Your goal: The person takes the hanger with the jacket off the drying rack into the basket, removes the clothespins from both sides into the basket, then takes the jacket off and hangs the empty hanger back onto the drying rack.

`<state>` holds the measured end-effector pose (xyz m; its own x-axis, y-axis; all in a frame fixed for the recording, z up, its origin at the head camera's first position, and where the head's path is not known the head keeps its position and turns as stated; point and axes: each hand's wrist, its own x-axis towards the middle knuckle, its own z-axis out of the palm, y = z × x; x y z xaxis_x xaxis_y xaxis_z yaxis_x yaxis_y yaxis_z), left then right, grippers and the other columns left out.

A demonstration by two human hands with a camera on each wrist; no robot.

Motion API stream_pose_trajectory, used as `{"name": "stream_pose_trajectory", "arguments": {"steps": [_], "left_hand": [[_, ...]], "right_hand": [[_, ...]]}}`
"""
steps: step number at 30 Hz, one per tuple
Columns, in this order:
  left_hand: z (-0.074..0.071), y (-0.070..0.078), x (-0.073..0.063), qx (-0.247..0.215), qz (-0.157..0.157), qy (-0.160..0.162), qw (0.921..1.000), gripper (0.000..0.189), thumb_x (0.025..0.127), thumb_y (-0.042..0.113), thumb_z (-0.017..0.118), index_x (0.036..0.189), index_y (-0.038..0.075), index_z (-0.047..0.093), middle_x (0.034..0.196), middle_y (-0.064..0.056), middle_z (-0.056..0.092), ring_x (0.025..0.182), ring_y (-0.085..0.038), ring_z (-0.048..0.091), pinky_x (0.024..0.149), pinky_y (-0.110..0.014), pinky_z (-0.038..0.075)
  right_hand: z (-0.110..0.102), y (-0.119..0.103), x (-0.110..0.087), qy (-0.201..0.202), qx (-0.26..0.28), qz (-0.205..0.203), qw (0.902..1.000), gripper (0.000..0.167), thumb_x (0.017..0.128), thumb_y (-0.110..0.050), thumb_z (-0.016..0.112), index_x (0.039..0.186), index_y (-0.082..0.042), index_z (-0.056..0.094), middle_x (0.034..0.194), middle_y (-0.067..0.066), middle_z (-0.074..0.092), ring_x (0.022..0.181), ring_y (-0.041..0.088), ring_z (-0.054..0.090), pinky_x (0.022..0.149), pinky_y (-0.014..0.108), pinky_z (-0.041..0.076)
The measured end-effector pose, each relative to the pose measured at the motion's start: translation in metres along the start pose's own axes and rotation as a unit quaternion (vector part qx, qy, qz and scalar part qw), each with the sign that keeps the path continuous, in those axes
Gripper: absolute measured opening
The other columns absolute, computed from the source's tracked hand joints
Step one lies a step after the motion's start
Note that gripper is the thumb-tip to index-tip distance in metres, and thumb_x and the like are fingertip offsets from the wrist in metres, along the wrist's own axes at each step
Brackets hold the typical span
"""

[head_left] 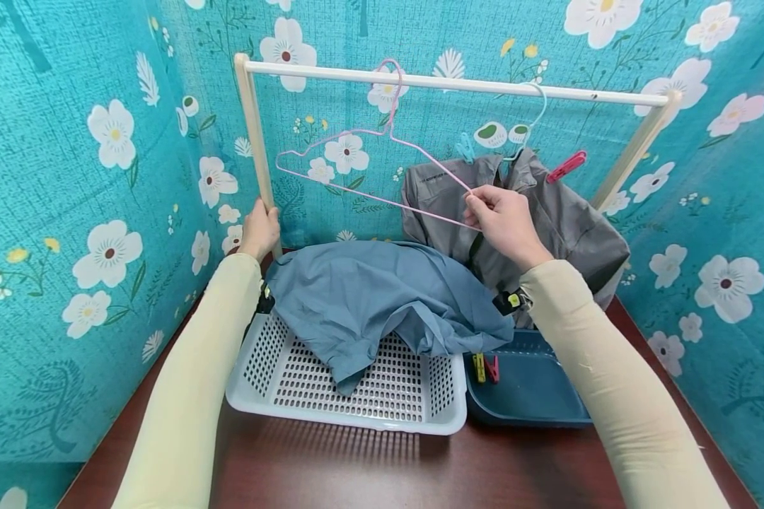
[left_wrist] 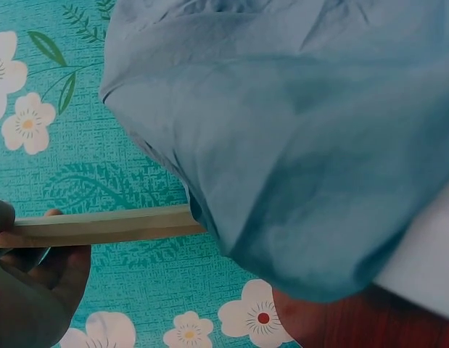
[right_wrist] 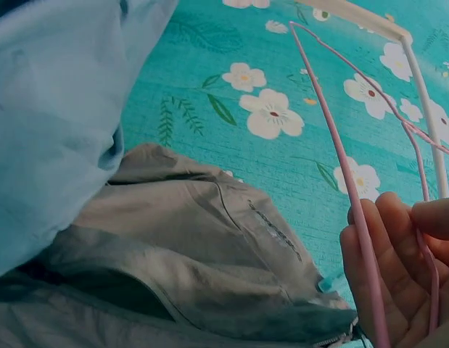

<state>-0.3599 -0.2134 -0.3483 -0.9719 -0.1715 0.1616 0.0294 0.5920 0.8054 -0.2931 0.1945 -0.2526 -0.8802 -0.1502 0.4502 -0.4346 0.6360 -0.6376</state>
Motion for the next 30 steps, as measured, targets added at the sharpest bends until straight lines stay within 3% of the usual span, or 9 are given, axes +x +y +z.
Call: {"name": "stream_pose_trajectory", "arguments": {"steps": [7,14,20,30], "left_hand": [[0.001,0.000,0.000,-0.007,-0.007,-0.001,0.9999,0.046,0.104,0.033,0.021,0.139,0.004,0.029,0.102,-0.020,0.047,0.082,-0.029,0.050,0.070,-0.042,0.042],[0.001,0.000,0.000,-0.014,-0.008,-0.002,0.9999,0.047,0.104,0.033,0.022,0.141,0.005,0.028,0.104,-0.020,0.048,0.082,-0.029,0.051,0.069,-0.041,0.043],[0.001,0.000,0.000,-0.007,0.000,0.000,1.0000,0.047,0.104,0.034,0.021,0.139,0.004,0.029,0.099,-0.019,0.047,0.077,-0.028,0.049,0.065,-0.040,0.041],[0.001,0.002,-0.002,-0.009,-0.008,-0.003,0.9999,0.047,0.104,0.033,0.021,0.140,0.004,0.028,0.103,-0.021,0.047,0.083,-0.030,0.051,0.069,-0.041,0.043]], "right_hand": [[0.011,-0.005,0.001,-0.018,0.019,-0.002,0.9997,0.020,0.099,-0.019,0.052,0.109,-0.004,0.061,0.086,0.011,0.065,0.074,0.016,0.064,0.066,0.023,0.052],[0.022,-0.011,0.002,-0.087,0.075,-0.016,0.9932,0.024,0.100,-0.006,0.044,0.123,-0.006,0.051,0.095,0.013,0.062,0.085,0.022,0.062,0.077,0.033,0.052],[0.036,-0.016,0.005,-0.132,0.071,-0.049,0.9875,0.030,0.101,-0.005,0.043,0.130,-0.008,0.048,0.102,0.014,0.061,0.089,0.022,0.062,0.081,0.035,0.050],[0.062,-0.035,0.013,-0.166,0.114,-0.036,0.9789,0.033,0.101,-0.006,0.042,0.134,-0.009,0.046,0.108,0.013,0.060,0.094,0.023,0.063,0.082,0.029,0.050]]}}
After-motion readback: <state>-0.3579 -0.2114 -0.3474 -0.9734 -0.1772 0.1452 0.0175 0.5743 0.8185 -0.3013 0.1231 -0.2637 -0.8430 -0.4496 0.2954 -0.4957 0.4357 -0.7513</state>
